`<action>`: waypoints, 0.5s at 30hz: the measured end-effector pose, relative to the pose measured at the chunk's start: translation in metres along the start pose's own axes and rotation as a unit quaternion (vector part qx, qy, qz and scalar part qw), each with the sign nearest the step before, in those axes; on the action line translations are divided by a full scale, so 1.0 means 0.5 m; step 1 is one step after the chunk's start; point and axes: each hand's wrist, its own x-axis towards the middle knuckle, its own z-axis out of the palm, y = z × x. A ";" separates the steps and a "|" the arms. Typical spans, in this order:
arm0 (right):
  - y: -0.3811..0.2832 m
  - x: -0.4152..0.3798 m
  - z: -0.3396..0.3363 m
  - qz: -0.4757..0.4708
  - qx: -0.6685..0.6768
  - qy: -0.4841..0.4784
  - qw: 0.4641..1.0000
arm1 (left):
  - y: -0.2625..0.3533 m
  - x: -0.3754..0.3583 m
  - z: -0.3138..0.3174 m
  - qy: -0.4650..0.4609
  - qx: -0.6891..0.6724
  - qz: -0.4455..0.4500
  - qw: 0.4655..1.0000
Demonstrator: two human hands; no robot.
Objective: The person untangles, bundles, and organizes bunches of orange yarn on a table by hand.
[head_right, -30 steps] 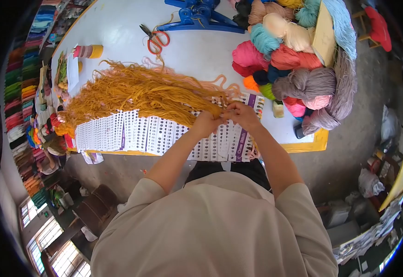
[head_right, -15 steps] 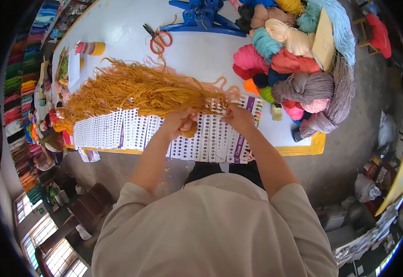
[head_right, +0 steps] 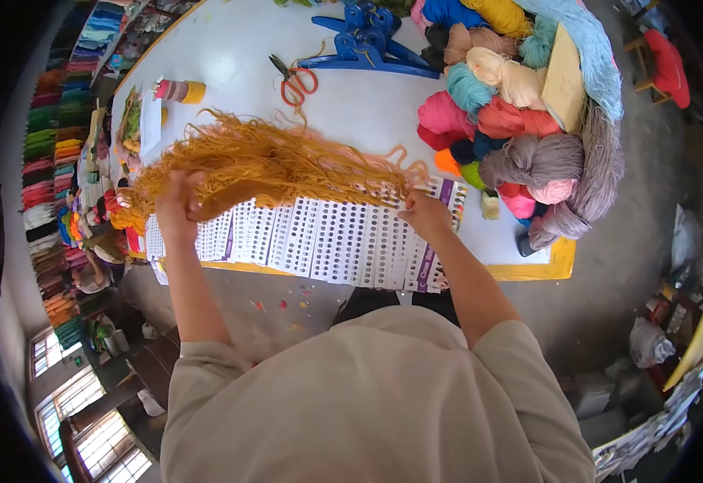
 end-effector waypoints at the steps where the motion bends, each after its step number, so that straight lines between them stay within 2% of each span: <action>1: -0.005 -0.002 -0.003 0.004 -0.007 0.000 1.000 | 0.014 -0.027 0.010 -0.029 0.062 -0.066 0.995; 3: -0.007 -0.003 -0.002 0.008 -0.017 0.003 1.000 | -0.002 -0.078 0.038 -0.184 0.074 -0.082 0.977; 4: -0.006 -0.002 0.001 0.010 -0.023 0.005 1.000 | -0.027 -0.100 0.047 -0.232 0.000 -0.153 0.960; 6: -0.009 -0.003 0.005 0.012 -0.027 0.015 0.999 | -0.042 -0.161 0.095 -0.267 -0.016 -0.191 0.944; 7: -0.001 -0.002 0.011 0.002 -0.025 0.016 1.000 | -0.052 -0.179 0.105 -0.338 0.003 -0.187 0.922; 8: 0.009 -0.002 0.018 -0.007 -0.023 0.018 1.000 | -0.040 -0.211 0.133 -0.319 0.027 -0.169 0.932; 9: 0.007 -0.008 0.015 -0.011 -0.017 0.007 1.000 | -0.053 -0.211 0.133 -0.385 0.020 -0.165 0.908; 11: -0.003 -0.029 0.011 -0.004 0.065 0.002 0.998 | -0.068 -0.232 0.150 -0.352 -0.060 -0.190 0.915; 12: -0.019 -0.053 0.007 -0.045 0.124 0.026 0.991 | -0.061 -0.236 0.156 -0.354 -0.069 -0.186 0.914; 14: -0.066 -0.090 0.015 -0.084 0.226 0.100 0.965 | -0.042 -0.241 0.157 -0.356 -0.220 -0.188 0.889; 15: -0.123 -0.119 0.001 -0.071 0.298 0.108 0.946 | -0.047 -0.230 0.146 -0.392 -0.276 -0.219 0.850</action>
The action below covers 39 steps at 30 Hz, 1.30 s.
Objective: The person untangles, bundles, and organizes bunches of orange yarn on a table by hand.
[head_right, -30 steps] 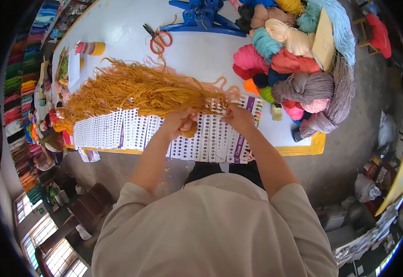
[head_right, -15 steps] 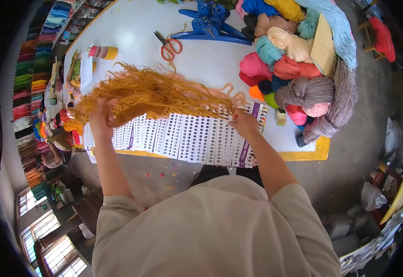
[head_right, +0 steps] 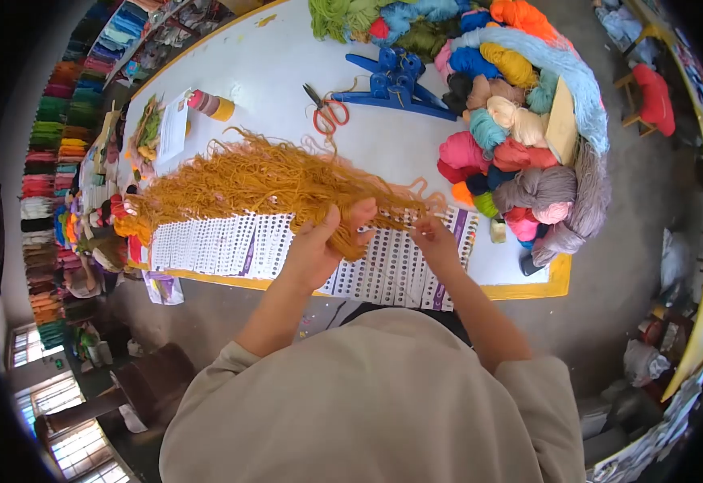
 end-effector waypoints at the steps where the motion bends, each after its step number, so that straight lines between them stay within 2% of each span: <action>1: -0.061 -0.021 0.015 -0.004 -0.006 0.003 1.000 | 0.004 -0.004 0.001 -0.005 -0.004 0.004 1.000; 3: -0.177 -0.063 0.041 -0.031 0.205 -0.022 0.978 | 0.013 -0.011 0.016 -0.023 -0.046 0.021 0.998; 4: -0.241 -0.087 0.051 -0.055 0.216 -0.056 0.973 | 0.022 -0.015 0.022 -0.069 -0.048 0.028 0.996; 5: -0.281 -0.102 0.061 -0.078 0.226 -0.088 0.967 | 0.028 -0.018 0.026 -0.078 -0.049 0.028 0.995; 7: -0.292 -0.106 0.074 -0.054 0.172 -0.082 0.980 | 0.038 -0.026 0.029 -0.116 0.002 0.023 0.993; 8: -0.298 -0.109 0.080 -0.085 0.172 -0.100 0.976 | 0.042 -0.030 0.025 -0.123 0.002 0.025 0.992; 10: -0.324 -0.124 0.088 -0.115 0.160 -0.121 0.973 | 0.052 -0.038 0.016 -0.080 0.124 0.017 0.989; 12: -0.333 -0.141 0.099 -0.095 0.167 -0.116 0.975 | 0.061 -0.050 0.024 -0.078 0.139 0.044 0.986; 14: -0.329 -0.153 0.105 -0.074 0.177 -0.104 0.976 | 0.055 -0.043 0.017 -0.101 0.139 0.118 0.978; 16: -0.312 -0.159 0.103 -0.003 0.353 -0.070 0.933 | 0.066 -0.050 0.022 -0.103 0.093 0.077 0.987; 17: -0.312 -0.163 0.104 -0.009 0.375 -0.064 0.925 | 0.071 -0.053 0.027 -0.096 0.045 0.038 0.994; 21: -0.314 -0.175 0.099 -0.026 0.329 -0.035 0.943 | 0.068 -0.041 0.037 -0.118 0.067 0.046 0.990; 23: -0.311 -0.173 0.095 -0.033 0.321 -0.032 0.946 | 0.070 -0.039 0.042 -0.115 0.154 0.051 0.980; 24: -0.312 -0.170 0.095 -0.043 0.316 -0.029 0.947 | 0.066 -0.031 0.042 -0.116 0.156 0.052 0.979; 26: -0.323 -0.171 0.094 -0.043 0.336 -0.016 0.941 | 0.057 -0.017 0.046 -0.156 0.125 0.106 0.974; 30: -0.317 -0.174 0.092 -0.028 0.405 -0.014 0.914 | 0.060 -0.026 0.059 -0.134 0.084 0.070 0.985; 32: -0.320 -0.173 0.096 -0.024 0.397 -0.024 0.917 | 0.052 -0.025 0.046 -0.131 0.063 0.104 0.984; 39: -0.330 -0.174 0.097 -0.033 0.359 -0.035 0.932 | 0.050 -0.031 0.042 -0.115 0.061 0.106 0.986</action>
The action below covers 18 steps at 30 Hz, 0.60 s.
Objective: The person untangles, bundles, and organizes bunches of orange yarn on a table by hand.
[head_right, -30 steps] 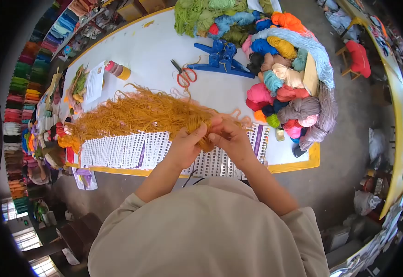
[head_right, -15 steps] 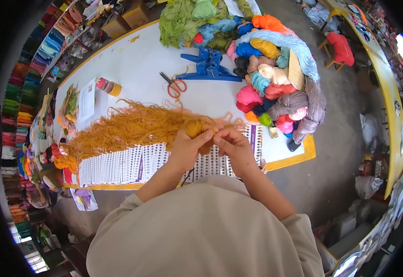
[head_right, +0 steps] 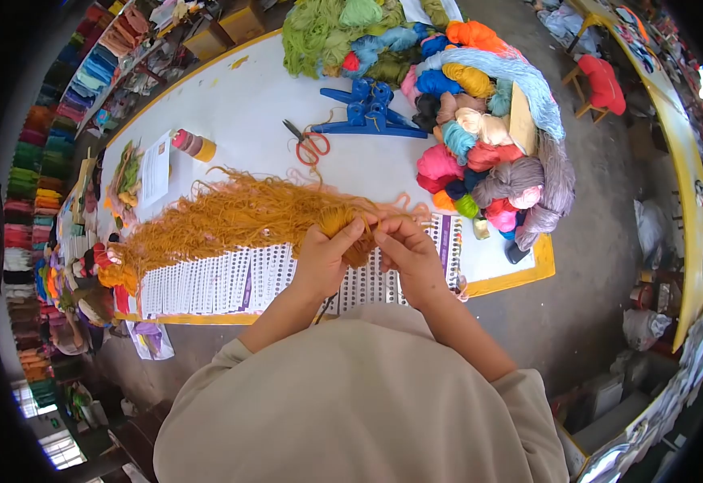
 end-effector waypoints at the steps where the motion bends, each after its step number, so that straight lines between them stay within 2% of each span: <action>1: 0.001 -0.001 0.000 0.001 0.000 -0.001 1.000 | -0.001 0.000 0.000 -0.007 0.015 0.015 1.000; 3: 0.003 -0.002 0.000 -0.004 -0.025 0.004 1.000 | -0.003 -0.001 0.002 -0.013 0.031 0.029 0.999; 11: 0.004 -0.005 -0.006 -0.012 -0.030 0.002 0.999 | -0.009 -0.006 0.005 0.040 0.010 -0.052 0.998; 14: 0.005 -0.008 -0.011 -0.013 -0.020 0.002 1.000 | -0.013 -0.002 0.007 0.006 0.004 -0.006 1.000; 18: 0.008 -0.011 -0.015 -0.001 -0.020 0.013 1.000 | -0.014 -0.002 0.010 0.004 0.006 -0.014 1.000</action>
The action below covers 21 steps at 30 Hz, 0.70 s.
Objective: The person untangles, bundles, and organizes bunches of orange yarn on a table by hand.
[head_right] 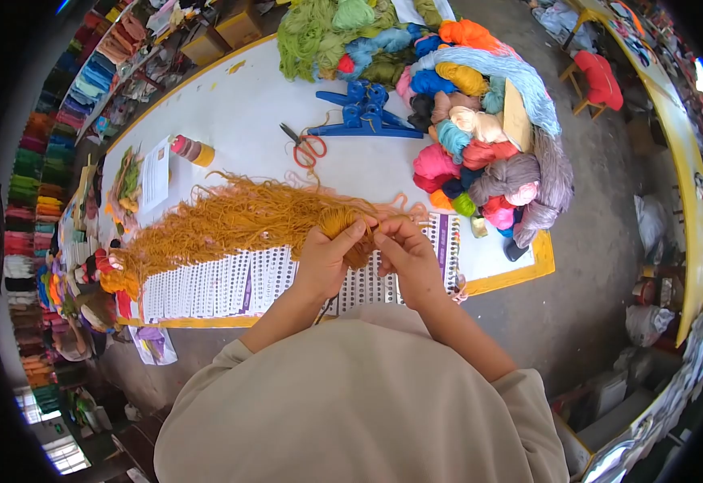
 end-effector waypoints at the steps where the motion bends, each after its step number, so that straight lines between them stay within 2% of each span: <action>1: -0.003 -0.002 0.003 -0.001 0.001 0.001 1.000 | -0.003 0.001 0.000 -0.005 0.015 0.003 1.000; 3: -0.010 -0.005 0.014 -0.007 -0.059 0.020 0.998 | -0.001 -0.001 0.004 -0.010 0.032 0.005 0.999; 5: -0.006 -0.003 0.007 -0.013 -0.058 0.018 0.998 | 0.008 -0.007 0.011 -0.006 0.064 -0.018 0.998; 8: -0.005 -0.003 0.004 -0.021 -0.052 0.010 0.998 | -0.004 -0.006 0.004 -0.002 0.035 -0.033 0.999; 10: -0.003 -0.004 0.000 -0.023 -0.046 0.007 0.999 | -0.009 0.000 0.002 -0.010 0.044 -0.006 0.999; 12: 0.002 -0.005 -0.005 -0.015 0.035 0.002 0.999 | -0.009 -0.001 0.004 -0.017 0.053 0.022 0.998; 13: 0.000 -0.006 -0.004 -0.015 0.036 0.001 0.999 | -0.006 -0.005 0.006 0.000 0.034 -0.005 0.999; 15: -0.016 -0.008 0.007 0.008 0.137 0.018 0.990 | -0.003 -0.008 0.004 0.017 0.015 -0.032 0.999; 17: -0.015 -0.010 0.000 0.007 0.130 0.010 0.991 | 0.002 -0.008 0.001 -0.014 -0.054 -0.041 0.998; 19: -0.015 -0.012 -0.004 0.006 0.122 0.001 0.992 | 0.008 -0.011 0.014 -0.019 -0.047 -0.042 0.998; 21: -0.019 -0.013 -0.004 0.018 0.032 0.000 0.999 | 0.005 -0.010 0.020 -0.024 -0.040 -0.042 0.998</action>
